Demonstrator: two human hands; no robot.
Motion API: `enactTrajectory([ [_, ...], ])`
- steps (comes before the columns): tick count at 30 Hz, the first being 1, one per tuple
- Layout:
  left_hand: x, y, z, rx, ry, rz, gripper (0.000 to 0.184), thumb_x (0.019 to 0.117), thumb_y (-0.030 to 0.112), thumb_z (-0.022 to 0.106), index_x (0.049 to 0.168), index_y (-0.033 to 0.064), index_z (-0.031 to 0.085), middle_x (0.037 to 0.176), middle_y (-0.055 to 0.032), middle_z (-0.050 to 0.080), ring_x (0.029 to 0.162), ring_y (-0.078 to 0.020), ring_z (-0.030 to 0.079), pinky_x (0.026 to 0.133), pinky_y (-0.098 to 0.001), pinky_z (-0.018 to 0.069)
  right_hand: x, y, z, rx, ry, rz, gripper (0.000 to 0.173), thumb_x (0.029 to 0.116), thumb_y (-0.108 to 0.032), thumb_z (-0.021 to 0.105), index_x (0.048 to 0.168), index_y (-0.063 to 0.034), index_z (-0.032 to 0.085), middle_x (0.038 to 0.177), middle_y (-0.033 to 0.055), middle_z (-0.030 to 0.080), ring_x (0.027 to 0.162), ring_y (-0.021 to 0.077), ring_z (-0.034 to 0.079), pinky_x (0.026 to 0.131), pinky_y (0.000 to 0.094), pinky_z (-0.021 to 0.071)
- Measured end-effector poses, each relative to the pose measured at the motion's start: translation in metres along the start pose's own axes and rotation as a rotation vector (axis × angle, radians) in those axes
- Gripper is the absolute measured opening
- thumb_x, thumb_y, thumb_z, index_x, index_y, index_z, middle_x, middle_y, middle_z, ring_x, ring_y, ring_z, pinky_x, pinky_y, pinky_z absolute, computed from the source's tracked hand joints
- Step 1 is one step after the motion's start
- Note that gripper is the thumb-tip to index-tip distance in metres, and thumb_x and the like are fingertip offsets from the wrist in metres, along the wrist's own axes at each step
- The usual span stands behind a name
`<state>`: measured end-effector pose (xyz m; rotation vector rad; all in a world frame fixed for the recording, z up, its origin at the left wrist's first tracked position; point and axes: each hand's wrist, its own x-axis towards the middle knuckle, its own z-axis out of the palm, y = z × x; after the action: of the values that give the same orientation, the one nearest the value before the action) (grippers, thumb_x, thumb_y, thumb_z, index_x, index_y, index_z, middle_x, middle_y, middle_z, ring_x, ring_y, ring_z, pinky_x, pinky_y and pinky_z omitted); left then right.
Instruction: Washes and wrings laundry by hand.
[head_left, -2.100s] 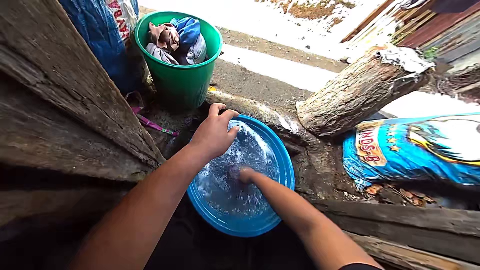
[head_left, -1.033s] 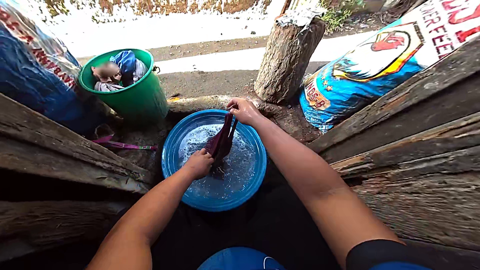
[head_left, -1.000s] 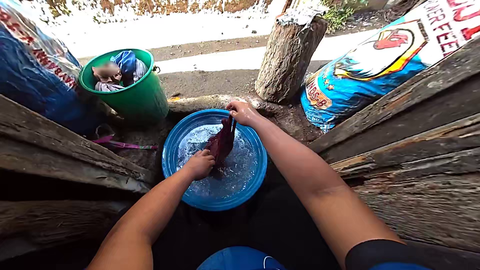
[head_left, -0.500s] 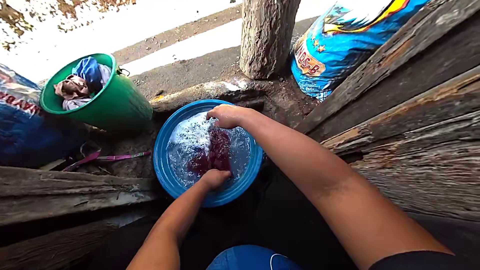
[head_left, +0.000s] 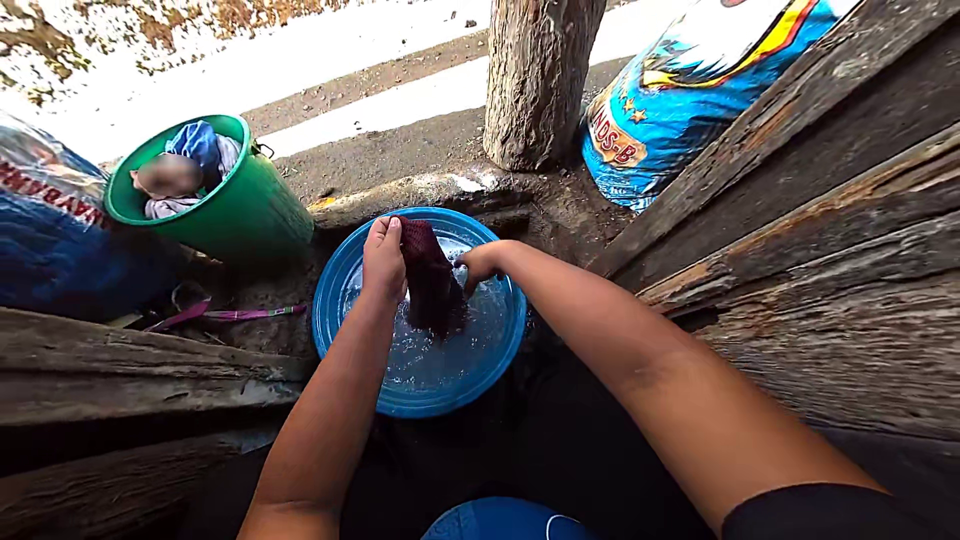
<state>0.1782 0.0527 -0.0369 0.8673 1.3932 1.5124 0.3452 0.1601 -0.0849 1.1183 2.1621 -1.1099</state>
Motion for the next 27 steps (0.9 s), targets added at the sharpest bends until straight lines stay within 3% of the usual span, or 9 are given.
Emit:
enactTrajectory([
  [3, -0.008, 0.023, -0.001, -0.054, -0.075, 0.030, 0.024, 0.1115, 0.035, 0.042, 0.122, 0.0181, 0.055, 0.103, -0.0007, 0.064, 0.089, -0.0097, 0.065, 0.079, -0.0310, 0.0564, 0.028, 0.011, 0.011, 0.425, 0.143, -0.210, 0.058, 0.0967, -0.008, 0.067, 0.151, -0.0071, 0.045, 0.139, 0.0210, 0.059, 0.120, 0.0342, 0.060, 0.098, 0.0550, 0.0490],
  [5, -0.007, 0.029, -0.007, -0.063, -0.076, 0.047, 0.020, 0.1115, 0.035, 0.042, 0.119, 0.0213, 0.055, 0.092, 0.0010, 0.063, 0.070, -0.0059, 0.060, 0.061, -0.0216, 0.0506, 0.033, 0.006, 0.013, 0.861, 0.191, -0.324, 0.037, 0.1013, -0.005, 0.051, 0.138, -0.0088, 0.051, 0.119, 0.0124, 0.064, 0.100, 0.0200, 0.063, 0.087, 0.0418, 0.0533],
  [7, -0.005, 0.034, -0.019, -0.068, -0.071, 0.061, 0.020, 0.1117, 0.034, 0.042, 0.124, 0.0233, 0.054, 0.091, 0.0011, 0.062, 0.066, -0.0052, 0.057, 0.058, -0.0201, 0.0480, 0.030, -0.008, 0.006, 1.064, 0.208, -0.328, 0.026, 0.0999, -0.005, 0.048, 0.124, -0.0077, 0.057, 0.099, 0.0077, 0.062, 0.080, 0.0145, 0.061, 0.073, 0.0349, 0.0542],
  [9, -0.004, 0.035, -0.029, -0.086, -0.097, 0.065, 0.023, 0.1104, 0.028, 0.046, 0.133, 0.0249, 0.050, 0.092, 0.0011, 0.062, 0.064, -0.0045, 0.054, 0.055, -0.0189, 0.0441, 0.031, -0.019, -0.002, 1.102, 0.227, -0.235, 0.020, 0.1025, -0.008, 0.049, 0.120, -0.0059, 0.060, 0.098, 0.0103, 0.064, 0.079, 0.0183, 0.063, 0.071, 0.0377, 0.0555],
  [13, -0.005, 0.037, -0.038, -0.088, -0.356, -0.078, 0.053, 0.1044, 0.005, 0.050, 0.148, 0.0310, 0.034, 0.130, -0.0049, 0.065, 0.091, -0.0167, 0.069, 0.063, -0.0304, 0.0566, 0.029, -0.042, -0.005, 1.035, 0.377, -0.032, 0.022, 0.1054, -0.013, 0.045, 0.119, -0.0035, 0.059, 0.099, 0.0155, 0.066, 0.081, 0.0240, 0.066, 0.071, 0.0428, 0.0570],
  [17, -0.001, 0.036, -0.047, -0.017, -0.450, -0.200, 0.060, 0.1026, 0.000, 0.049, 0.151, 0.0319, 0.035, 0.129, -0.0112, 0.064, 0.091, -0.0225, 0.070, 0.064, -0.0348, 0.0585, 0.029, -0.034, -0.022, 0.811, 0.534, 0.051, 0.026, 0.1032, -0.010, 0.044, 0.117, -0.0064, 0.065, 0.115, 0.0201, 0.066, 0.105, 0.0340, 0.063, 0.085, 0.0594, 0.0502],
  [23, 0.004, 0.031, -0.069, 0.082, -0.540, -0.161, 0.075, 0.0984, -0.002, 0.056, 0.159, 0.0309, 0.026, 0.121, -0.0132, 0.070, 0.093, -0.0209, 0.072, 0.072, -0.0334, 0.0588, 0.030, -0.013, -0.043, 1.321, 0.754, -0.154, 0.022, 0.0987, -0.002, 0.041, 0.112, -0.0114, 0.056, 0.102, 0.0105, 0.064, 0.091, 0.0239, 0.063, 0.075, 0.0493, 0.0542],
  [26, 0.008, 0.014, -0.069, -0.143, -0.513, -0.138, 0.077, 0.0971, 0.000, 0.057, 0.156, 0.0330, 0.019, 0.113, -0.0112, 0.071, 0.082, -0.0159, 0.070, 0.064, -0.0275, 0.0559, 0.032, -0.027, -0.039, 1.457, 0.836, -0.257, 0.019, 0.1054, -0.013, 0.052, 0.124, -0.0105, 0.049, 0.106, 0.0109, 0.062, 0.092, 0.0227, 0.064, 0.076, 0.0440, 0.0570],
  [27, 0.010, 0.008, -0.067, -0.260, -0.493, -0.132, 0.076, 0.0963, 0.001, 0.056, 0.154, 0.0341, 0.019, 0.112, -0.0099, 0.070, 0.078, -0.0146, 0.069, 0.060, -0.0260, 0.0548, 0.034, -0.034, -0.033, 1.443, 0.845, -0.192, 0.033, 0.1044, -0.023, 0.058, 0.132, -0.0088, 0.046, 0.116, 0.0151, 0.060, 0.097, 0.0268, 0.064, 0.079, 0.0465, 0.0574],
])
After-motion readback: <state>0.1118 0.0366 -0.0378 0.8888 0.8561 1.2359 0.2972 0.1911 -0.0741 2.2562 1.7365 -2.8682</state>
